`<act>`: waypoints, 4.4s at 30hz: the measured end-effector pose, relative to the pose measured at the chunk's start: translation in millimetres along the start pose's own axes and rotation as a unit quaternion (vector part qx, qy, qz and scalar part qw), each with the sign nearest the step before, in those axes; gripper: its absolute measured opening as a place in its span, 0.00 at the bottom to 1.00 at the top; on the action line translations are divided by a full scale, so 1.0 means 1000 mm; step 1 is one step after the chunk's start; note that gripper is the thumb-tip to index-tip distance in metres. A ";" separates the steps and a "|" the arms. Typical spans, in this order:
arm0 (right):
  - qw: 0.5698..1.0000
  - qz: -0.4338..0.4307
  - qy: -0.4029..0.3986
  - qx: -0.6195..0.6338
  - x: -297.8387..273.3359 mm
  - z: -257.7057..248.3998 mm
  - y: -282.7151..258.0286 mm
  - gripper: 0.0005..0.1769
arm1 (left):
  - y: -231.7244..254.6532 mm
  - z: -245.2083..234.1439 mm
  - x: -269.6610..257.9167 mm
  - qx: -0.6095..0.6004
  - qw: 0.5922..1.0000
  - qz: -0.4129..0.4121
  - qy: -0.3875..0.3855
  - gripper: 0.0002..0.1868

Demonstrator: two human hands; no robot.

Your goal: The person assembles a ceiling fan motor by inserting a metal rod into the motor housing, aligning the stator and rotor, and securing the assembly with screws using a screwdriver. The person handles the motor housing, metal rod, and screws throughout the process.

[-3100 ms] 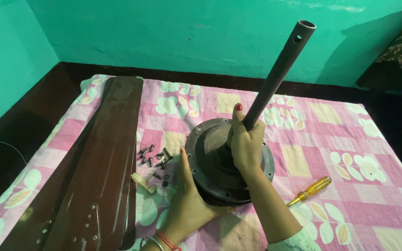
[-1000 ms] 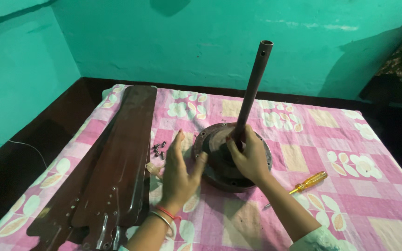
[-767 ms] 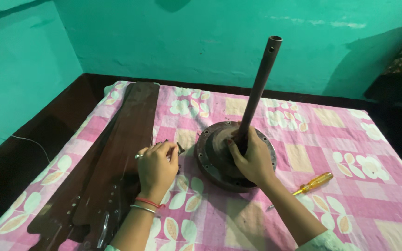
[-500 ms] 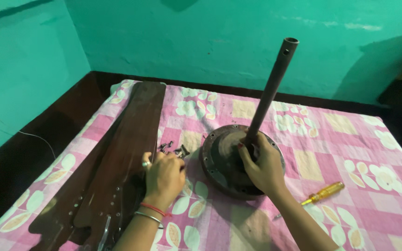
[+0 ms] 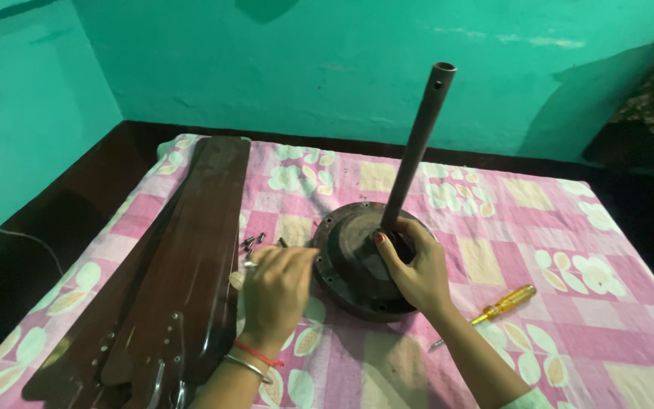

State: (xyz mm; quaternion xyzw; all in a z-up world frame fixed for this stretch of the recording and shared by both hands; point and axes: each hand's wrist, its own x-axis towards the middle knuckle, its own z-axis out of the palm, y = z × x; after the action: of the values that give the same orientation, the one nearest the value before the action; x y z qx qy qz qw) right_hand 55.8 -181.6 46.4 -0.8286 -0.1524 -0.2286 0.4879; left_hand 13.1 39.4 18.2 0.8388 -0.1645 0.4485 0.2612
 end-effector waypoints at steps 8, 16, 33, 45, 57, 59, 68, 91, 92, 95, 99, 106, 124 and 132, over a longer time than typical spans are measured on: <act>0.982 -0.121 -0.130 -0.062 -0.005 -0.036 0.007 0.25 | 0.059 0.011 -0.016 -0.178 0.974 0.129 -0.046 0.19; 0.978 -0.181 -0.101 -0.024 -0.013 -0.039 0.028 0.23 | 0.062 0.014 -0.018 -0.253 0.961 0.042 -0.103 0.26; 0.983 -0.183 0.000 -0.035 -0.027 -0.032 0.053 0.27 | 0.057 0.018 -0.018 -0.244 0.962 0.066 -0.107 0.11; 0.984 -0.168 -0.010 -0.050 -0.028 -0.031 0.053 0.23 | 0.060 0.014 -0.017 -0.245 0.960 0.065 -0.117 0.10; 0.964 0.260 0.023 0.052 -0.019 -0.030 0.108 0.27 | 0.022 0.039 -0.028 -0.084 0.978 -0.182 0.052 0.27; 0.942 0.328 -0.030 0.065 -0.016 -0.038 0.114 0.29 | 0.009 0.042 -0.031 -0.131 0.924 -0.344 -0.101 0.24; 0.949 0.298 -0.040 0.094 -0.014 -0.037 0.126 0.28 | -0.011 0.073 -0.009 -0.270 0.799 -0.528 -0.098 0.25; 0.951 0.248 0.044 0.180 0.013 -0.044 0.154 0.27 | -0.015 0.118 0.005 -0.405 0.828 -0.384 -0.059 0.20; 0.949 0.255 0.050 0.176 0.013 -0.043 0.156 0.27 | -0.014 0.119 0.005 -0.383 0.825 -0.409 -0.070 0.20; 0.953 0.253 0.039 0.162 0.009 -0.044 0.161 0.26 | -0.014 0.113 0.008 -0.352 0.812 -0.451 -0.116 0.20; 0.962 0.231 0.016 0.143 0.009 -0.048 0.165 0.28 | -0.013 0.103 0.015 -0.253 0.898 -0.352 -0.080 0.19; 0.984 0.169 0.059 -0.007 0.002 -0.043 0.164 0.34 | -0.064 0.040 0.031 -0.076 0.949 -0.306 -0.023 0.12; 0.971 0.230 0.054 0.043 0.001 -0.044 0.162 0.27 | -0.078 0.029 0.016 0.209 0.883 -0.377 -0.187 0.06; 0.971 -0.099 0.201 -0.089 0.002 -0.050 0.104 0.09 | -0.038 0.021 0.041 -0.024 0.932 -0.355 -0.066 0.07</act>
State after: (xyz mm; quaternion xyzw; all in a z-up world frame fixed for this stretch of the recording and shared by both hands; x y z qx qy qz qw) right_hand 95.7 -275.1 -8.4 -0.7866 -0.1118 -0.4499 0.4078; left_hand 69.0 56.6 31.6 0.8637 0.1168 0.2664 0.4117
